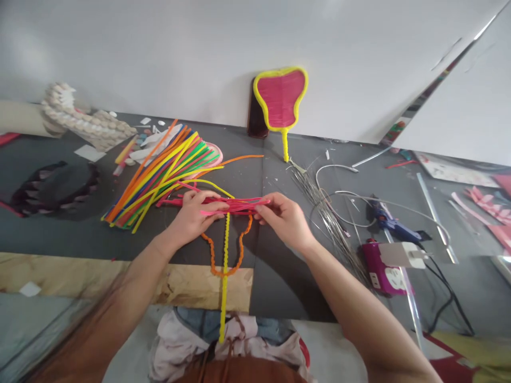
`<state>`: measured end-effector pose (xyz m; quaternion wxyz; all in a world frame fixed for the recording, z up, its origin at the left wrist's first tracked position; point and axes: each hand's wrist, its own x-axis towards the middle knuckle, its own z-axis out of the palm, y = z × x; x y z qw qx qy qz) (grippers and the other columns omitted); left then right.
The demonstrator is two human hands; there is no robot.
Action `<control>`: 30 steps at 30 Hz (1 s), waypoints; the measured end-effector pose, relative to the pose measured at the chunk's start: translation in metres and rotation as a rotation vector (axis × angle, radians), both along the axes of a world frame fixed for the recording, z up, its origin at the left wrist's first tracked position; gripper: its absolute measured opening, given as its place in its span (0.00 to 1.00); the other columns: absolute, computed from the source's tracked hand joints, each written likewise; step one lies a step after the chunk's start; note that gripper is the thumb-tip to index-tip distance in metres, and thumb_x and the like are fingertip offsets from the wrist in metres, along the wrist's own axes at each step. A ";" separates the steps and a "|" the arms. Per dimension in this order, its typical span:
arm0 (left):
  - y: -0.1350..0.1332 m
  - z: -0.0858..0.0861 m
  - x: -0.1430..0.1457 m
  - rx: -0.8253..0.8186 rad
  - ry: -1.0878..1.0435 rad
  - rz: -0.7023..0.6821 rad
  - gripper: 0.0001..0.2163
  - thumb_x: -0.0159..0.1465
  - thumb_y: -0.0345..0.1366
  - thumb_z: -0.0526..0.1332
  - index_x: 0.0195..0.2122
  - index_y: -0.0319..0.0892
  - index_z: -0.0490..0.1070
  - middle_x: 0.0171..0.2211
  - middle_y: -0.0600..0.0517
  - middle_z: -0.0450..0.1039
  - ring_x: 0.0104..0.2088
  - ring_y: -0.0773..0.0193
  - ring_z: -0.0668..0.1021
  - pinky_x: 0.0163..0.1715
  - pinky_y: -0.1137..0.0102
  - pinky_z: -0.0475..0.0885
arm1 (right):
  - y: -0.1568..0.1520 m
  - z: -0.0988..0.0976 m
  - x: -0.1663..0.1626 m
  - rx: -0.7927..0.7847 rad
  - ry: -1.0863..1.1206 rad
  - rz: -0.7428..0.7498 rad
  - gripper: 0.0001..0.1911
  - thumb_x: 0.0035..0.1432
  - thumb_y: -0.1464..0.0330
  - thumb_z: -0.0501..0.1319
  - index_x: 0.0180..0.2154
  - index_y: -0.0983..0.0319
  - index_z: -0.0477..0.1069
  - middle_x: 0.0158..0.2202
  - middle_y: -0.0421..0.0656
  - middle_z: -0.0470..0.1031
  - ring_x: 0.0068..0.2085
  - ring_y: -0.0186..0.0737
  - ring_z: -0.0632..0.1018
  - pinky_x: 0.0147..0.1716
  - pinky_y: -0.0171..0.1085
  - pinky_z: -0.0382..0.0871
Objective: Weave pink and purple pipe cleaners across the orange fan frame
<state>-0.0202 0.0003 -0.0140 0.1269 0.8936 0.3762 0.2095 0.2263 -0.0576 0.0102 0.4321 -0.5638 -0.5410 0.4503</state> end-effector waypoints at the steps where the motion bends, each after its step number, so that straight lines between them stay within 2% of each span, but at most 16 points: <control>1: 0.000 0.000 0.001 -0.003 -0.003 0.008 0.09 0.68 0.37 0.58 0.44 0.48 0.77 0.48 0.48 0.73 0.51 0.56 0.71 0.50 0.58 0.59 | 0.005 -0.004 -0.006 -0.010 0.045 0.037 0.14 0.55 0.57 0.65 0.37 0.61 0.71 0.28 0.41 0.78 0.30 0.37 0.79 0.31 0.37 0.75; 3: 0.000 0.000 0.002 -0.007 -0.007 0.023 0.08 0.68 0.37 0.58 0.42 0.47 0.77 0.46 0.49 0.74 0.50 0.57 0.72 0.49 0.58 0.59 | 0.014 -0.011 -0.016 -0.010 0.060 0.118 0.13 0.55 0.59 0.65 0.38 0.61 0.72 0.31 0.42 0.78 0.32 0.37 0.80 0.34 0.38 0.76; 5: -0.001 0.000 0.003 -0.014 -0.011 0.028 0.06 0.67 0.35 0.58 0.39 0.45 0.75 0.46 0.49 0.75 0.50 0.58 0.73 0.49 0.58 0.58 | 0.021 -0.016 -0.021 0.036 -0.028 0.189 0.09 0.57 0.63 0.62 0.38 0.60 0.73 0.35 0.43 0.79 0.33 0.37 0.80 0.35 0.38 0.76; 9: -0.002 0.003 0.004 -0.022 -0.010 0.014 0.04 0.67 0.33 0.59 0.37 0.44 0.72 0.45 0.50 0.76 0.51 0.58 0.73 0.49 0.59 0.59 | 0.024 -0.017 -0.026 0.259 -0.426 0.223 0.07 0.58 0.71 0.59 0.38 0.60 0.74 0.39 0.45 0.80 0.40 0.41 0.79 0.41 0.40 0.73; 12: -0.002 0.004 0.003 -0.010 -0.015 -0.010 0.04 0.67 0.32 0.58 0.37 0.45 0.72 0.44 0.51 0.76 0.52 0.59 0.72 0.48 0.59 0.59 | 0.020 -0.011 -0.023 0.329 -0.641 0.205 0.06 0.61 0.71 0.58 0.36 0.60 0.74 0.38 0.46 0.80 0.40 0.42 0.78 0.40 0.39 0.70; 15: -0.001 0.000 0.002 -0.005 -0.017 -0.028 0.05 0.67 0.32 0.58 0.37 0.46 0.72 0.42 0.53 0.77 0.52 0.59 0.72 0.49 0.59 0.57 | 0.017 0.003 -0.008 0.289 -0.737 0.143 0.07 0.61 0.69 0.58 0.34 0.59 0.74 0.34 0.44 0.80 0.35 0.39 0.78 0.34 0.35 0.68; 19: -0.001 -0.008 0.000 0.012 -0.047 0.012 0.07 0.67 0.34 0.58 0.37 0.48 0.76 0.47 0.53 0.75 0.51 0.60 0.70 0.50 0.60 0.57 | 0.012 0.022 0.031 0.149 -0.769 -0.117 0.06 0.59 0.65 0.59 0.33 0.59 0.74 0.22 0.38 0.76 0.24 0.35 0.74 0.25 0.33 0.63; 21: -0.001 -0.010 0.000 0.011 -0.054 0.035 0.07 0.67 0.34 0.59 0.38 0.51 0.78 0.49 0.53 0.73 0.50 0.59 0.69 0.50 0.60 0.57 | 0.005 0.027 0.048 0.086 -0.788 -0.109 0.08 0.58 0.63 0.59 0.31 0.58 0.74 0.19 0.37 0.74 0.21 0.35 0.72 0.22 0.33 0.61; 23: 0.000 -0.009 0.000 -0.007 -0.039 0.040 0.08 0.66 0.35 0.59 0.39 0.52 0.78 0.50 0.53 0.73 0.50 0.58 0.69 0.50 0.60 0.58 | -0.006 0.028 0.057 0.037 -0.809 0.002 0.09 0.57 0.62 0.59 0.28 0.57 0.74 0.18 0.37 0.73 0.19 0.34 0.71 0.20 0.33 0.59; 26: 0.000 -0.006 0.001 -0.030 -0.010 0.030 0.08 0.66 0.35 0.59 0.39 0.52 0.78 0.50 0.52 0.73 0.48 0.58 0.69 0.50 0.58 0.58 | -0.018 0.020 0.058 0.037 -0.822 0.106 0.08 0.57 0.63 0.59 0.32 0.56 0.76 0.22 0.37 0.75 0.21 0.35 0.72 0.22 0.33 0.62; 27: 0.000 -0.005 0.001 -0.032 -0.006 0.031 0.08 0.66 0.34 0.59 0.39 0.51 0.79 0.50 0.51 0.73 0.48 0.58 0.70 0.51 0.58 0.58 | -0.019 0.015 0.056 0.058 -0.827 0.077 0.08 0.57 0.64 0.59 0.36 0.56 0.76 0.26 0.38 0.77 0.23 0.36 0.74 0.24 0.34 0.64; 30: 0.001 -0.007 0.000 -0.013 -0.013 0.028 0.08 0.66 0.34 0.60 0.40 0.51 0.79 0.50 0.49 0.73 0.48 0.57 0.70 0.51 0.56 0.57 | -0.013 0.002 0.055 0.128 -0.890 -0.071 0.19 0.56 0.65 0.59 0.50 0.58 0.74 0.40 0.45 0.77 0.29 0.38 0.76 0.30 0.37 0.69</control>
